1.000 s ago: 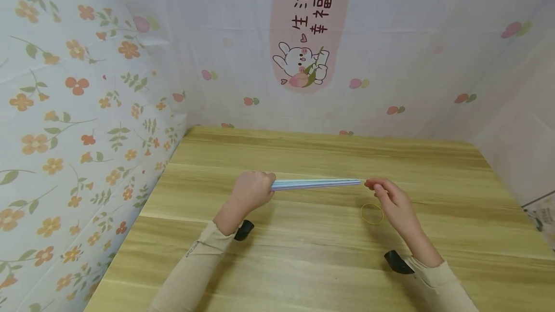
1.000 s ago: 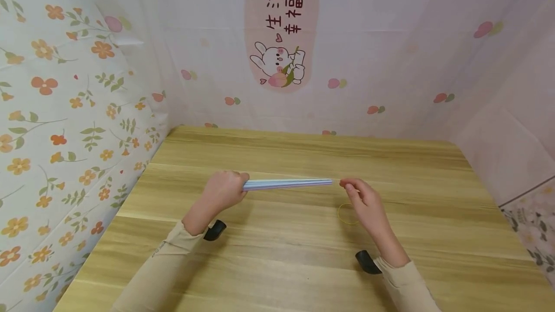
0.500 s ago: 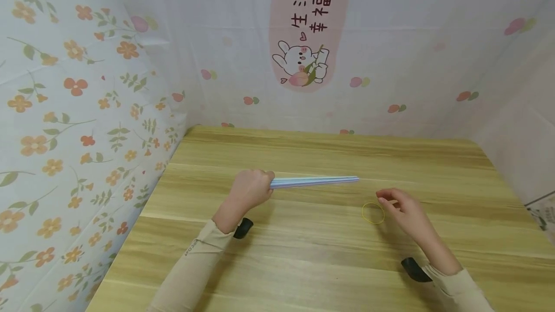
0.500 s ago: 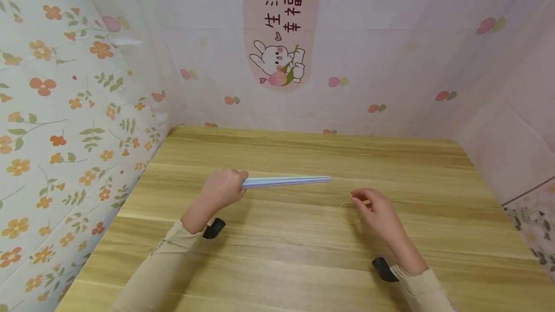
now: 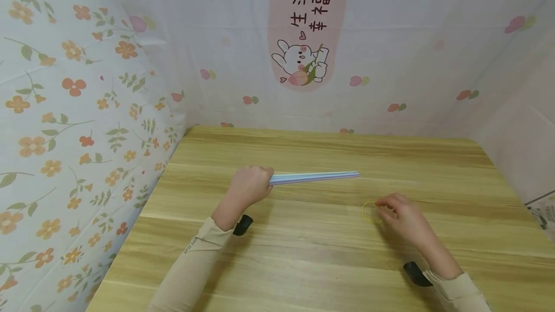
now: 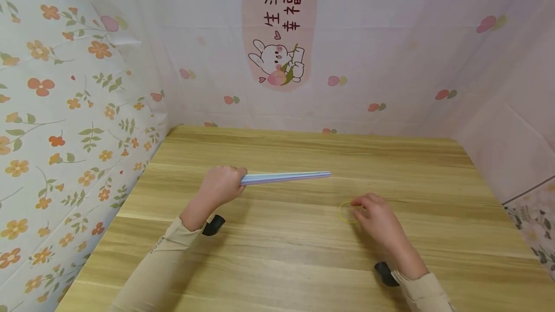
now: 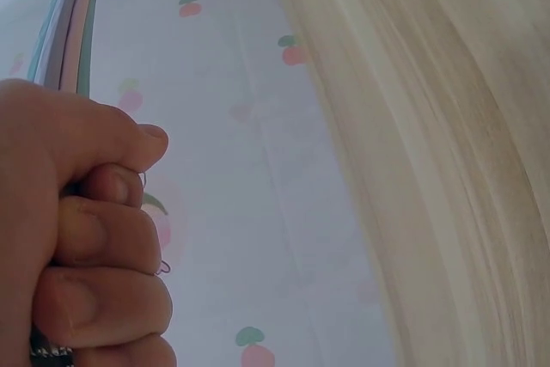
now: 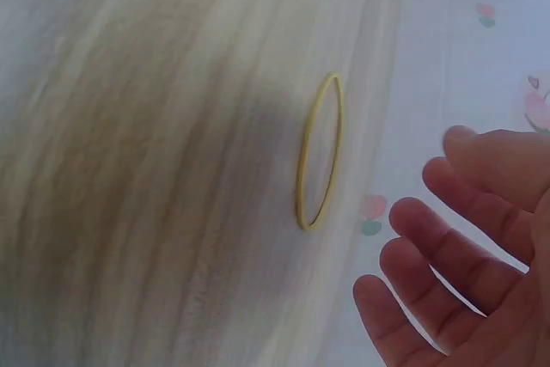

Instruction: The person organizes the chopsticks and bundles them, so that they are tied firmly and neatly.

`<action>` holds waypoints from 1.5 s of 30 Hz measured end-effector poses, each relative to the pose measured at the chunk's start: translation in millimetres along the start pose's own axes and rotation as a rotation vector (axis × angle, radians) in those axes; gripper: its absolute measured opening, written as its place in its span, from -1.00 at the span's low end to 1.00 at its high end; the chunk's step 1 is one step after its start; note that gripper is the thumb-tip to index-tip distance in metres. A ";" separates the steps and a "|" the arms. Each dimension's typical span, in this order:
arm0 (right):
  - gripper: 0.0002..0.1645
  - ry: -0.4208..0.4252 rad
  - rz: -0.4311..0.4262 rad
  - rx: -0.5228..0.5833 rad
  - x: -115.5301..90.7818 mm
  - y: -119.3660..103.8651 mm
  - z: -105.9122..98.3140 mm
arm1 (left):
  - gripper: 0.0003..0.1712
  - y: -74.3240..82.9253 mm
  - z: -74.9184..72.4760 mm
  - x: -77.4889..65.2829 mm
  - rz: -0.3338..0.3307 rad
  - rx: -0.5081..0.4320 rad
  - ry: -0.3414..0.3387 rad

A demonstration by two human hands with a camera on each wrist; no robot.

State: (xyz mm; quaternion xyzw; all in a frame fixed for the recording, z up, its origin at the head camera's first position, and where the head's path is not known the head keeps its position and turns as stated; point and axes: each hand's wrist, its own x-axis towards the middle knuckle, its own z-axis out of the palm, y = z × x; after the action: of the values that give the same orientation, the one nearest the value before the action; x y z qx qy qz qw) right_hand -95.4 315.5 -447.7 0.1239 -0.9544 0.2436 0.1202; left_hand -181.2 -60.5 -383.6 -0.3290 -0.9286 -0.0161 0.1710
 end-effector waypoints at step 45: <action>-0.80 -0.119 -0.076 -0.168 -7.5 -3.1 16.6 | -0.79 -7.6 -7.8 1.9 -0.003 0.002 -0.013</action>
State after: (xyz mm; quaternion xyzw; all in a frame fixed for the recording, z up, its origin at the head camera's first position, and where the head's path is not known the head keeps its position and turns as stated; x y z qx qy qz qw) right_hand -90.3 306.0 -462.7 0.1635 -0.9716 0.1500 0.0825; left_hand -184.9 -66.4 -375.0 -0.3275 -0.9301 -0.0133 0.1655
